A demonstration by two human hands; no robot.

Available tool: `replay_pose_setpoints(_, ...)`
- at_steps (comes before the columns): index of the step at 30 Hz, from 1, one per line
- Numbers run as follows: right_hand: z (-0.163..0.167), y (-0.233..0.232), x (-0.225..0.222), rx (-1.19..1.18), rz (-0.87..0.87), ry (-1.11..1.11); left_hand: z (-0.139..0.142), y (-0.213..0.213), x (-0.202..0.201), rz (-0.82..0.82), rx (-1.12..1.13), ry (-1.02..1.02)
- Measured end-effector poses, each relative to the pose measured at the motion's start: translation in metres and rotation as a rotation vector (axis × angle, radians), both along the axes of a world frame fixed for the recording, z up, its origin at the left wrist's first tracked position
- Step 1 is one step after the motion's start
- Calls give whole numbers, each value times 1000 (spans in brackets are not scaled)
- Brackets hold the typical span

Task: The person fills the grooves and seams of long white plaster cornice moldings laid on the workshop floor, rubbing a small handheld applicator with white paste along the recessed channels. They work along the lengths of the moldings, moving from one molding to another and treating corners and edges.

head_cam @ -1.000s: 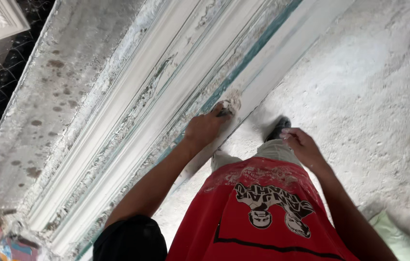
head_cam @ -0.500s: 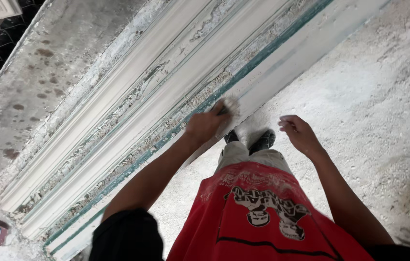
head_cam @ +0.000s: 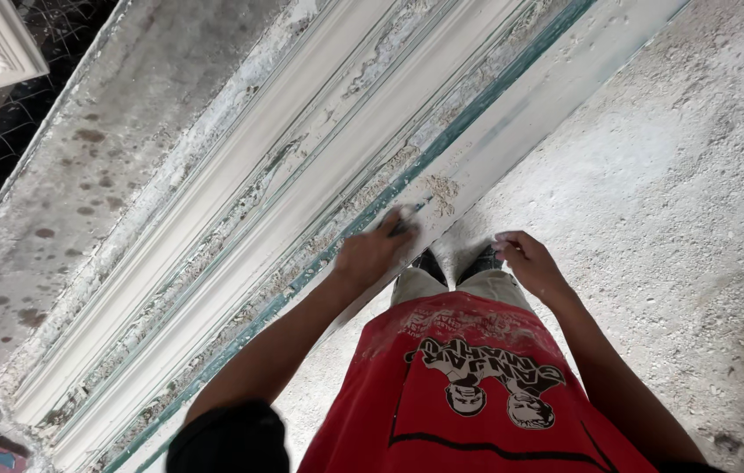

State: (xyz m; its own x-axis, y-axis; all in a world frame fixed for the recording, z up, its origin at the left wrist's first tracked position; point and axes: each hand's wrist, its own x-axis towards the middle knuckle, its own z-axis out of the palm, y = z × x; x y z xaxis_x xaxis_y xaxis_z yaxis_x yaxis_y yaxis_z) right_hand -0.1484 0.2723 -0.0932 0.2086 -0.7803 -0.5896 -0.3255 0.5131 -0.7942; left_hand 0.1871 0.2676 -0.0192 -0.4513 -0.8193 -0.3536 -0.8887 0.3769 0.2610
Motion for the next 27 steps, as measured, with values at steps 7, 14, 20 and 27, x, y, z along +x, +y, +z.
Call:
replay_pose_setpoints(7, 13, -9, 3, -103, 50, -13, 19, 8, 12, -8, 90, -108)
replay_pose_setpoints(14, 13, 6, -7, 11, -38, 86, 12, 4, 5, 42, 102, -26)
replay_pose_setpoints(20, 23, 1, 3, -43, 35, 11, 4, -31, -18, 19, 77, -10)
replay_pose_setpoints(27, 26, 26, -46, 7, -220, 50, 28, 12, 10, 81, 189, -100)
